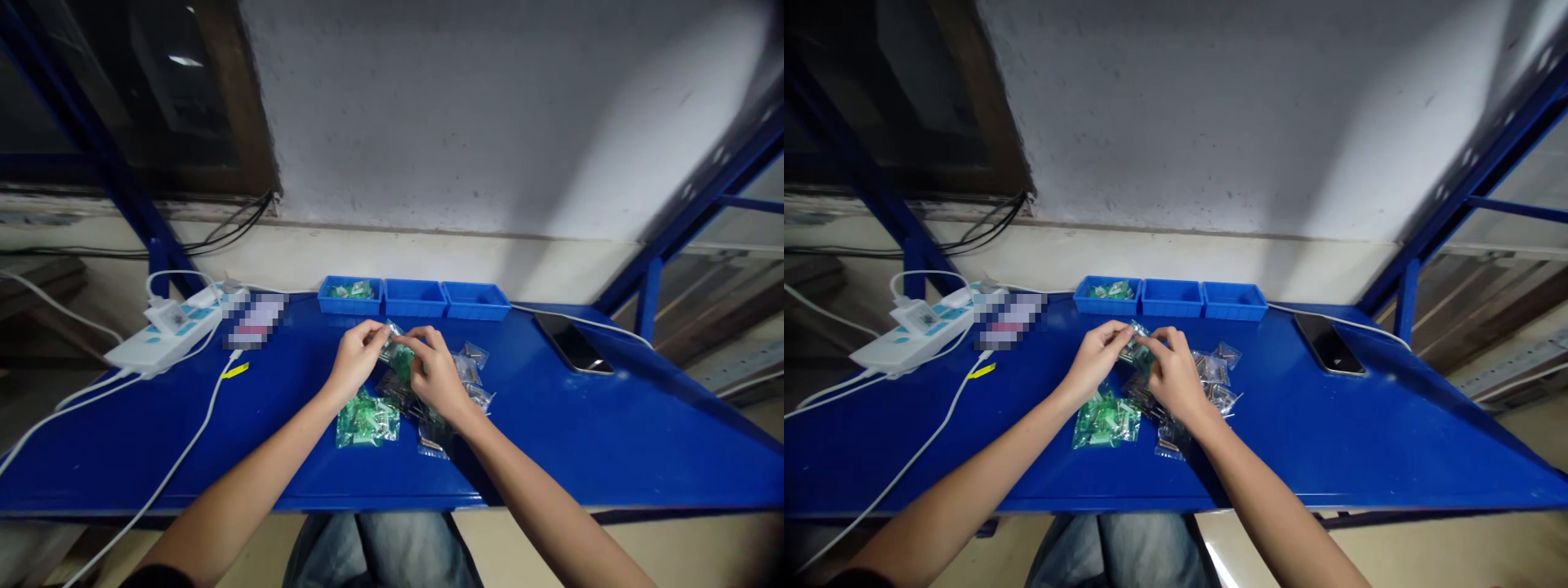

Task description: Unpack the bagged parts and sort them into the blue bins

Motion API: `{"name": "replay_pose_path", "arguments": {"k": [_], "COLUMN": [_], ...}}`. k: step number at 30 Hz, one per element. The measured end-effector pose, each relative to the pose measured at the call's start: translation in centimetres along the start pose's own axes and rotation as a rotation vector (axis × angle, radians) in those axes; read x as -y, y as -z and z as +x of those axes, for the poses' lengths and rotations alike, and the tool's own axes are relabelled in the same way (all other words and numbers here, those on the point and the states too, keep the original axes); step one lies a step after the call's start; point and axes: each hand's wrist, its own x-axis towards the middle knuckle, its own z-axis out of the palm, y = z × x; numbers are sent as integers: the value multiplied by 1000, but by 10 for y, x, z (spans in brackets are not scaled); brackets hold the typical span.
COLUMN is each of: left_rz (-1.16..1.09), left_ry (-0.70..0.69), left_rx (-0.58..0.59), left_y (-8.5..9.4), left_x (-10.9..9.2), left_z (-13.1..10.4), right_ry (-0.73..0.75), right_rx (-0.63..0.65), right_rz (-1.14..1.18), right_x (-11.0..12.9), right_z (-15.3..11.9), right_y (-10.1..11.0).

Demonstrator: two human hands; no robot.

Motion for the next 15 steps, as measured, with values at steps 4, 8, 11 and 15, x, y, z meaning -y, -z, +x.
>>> {"name": "replay_pose_path", "arguments": {"k": [4, 8, 11, 15], "left_rz": [285, 481, 527, 363], "left_ry": [-411, -706, -736, -454], "left_rx": [-87, -3, 77, 131], "left_y": [0, -1, -4, -7], "left_x": [-3, -4, -4, -2], "left_z": [-4, -9, -11, -9], "right_ry": [-371, -616, -644, -482], "right_rx": [35, 49, -49, -106], "right_rz": [426, 866, 871, 593], "right_x": [4, 6, 3, 0], "right_z": [5, 9, 9, 7], "right_y": [0, 1, 1, 3]}}
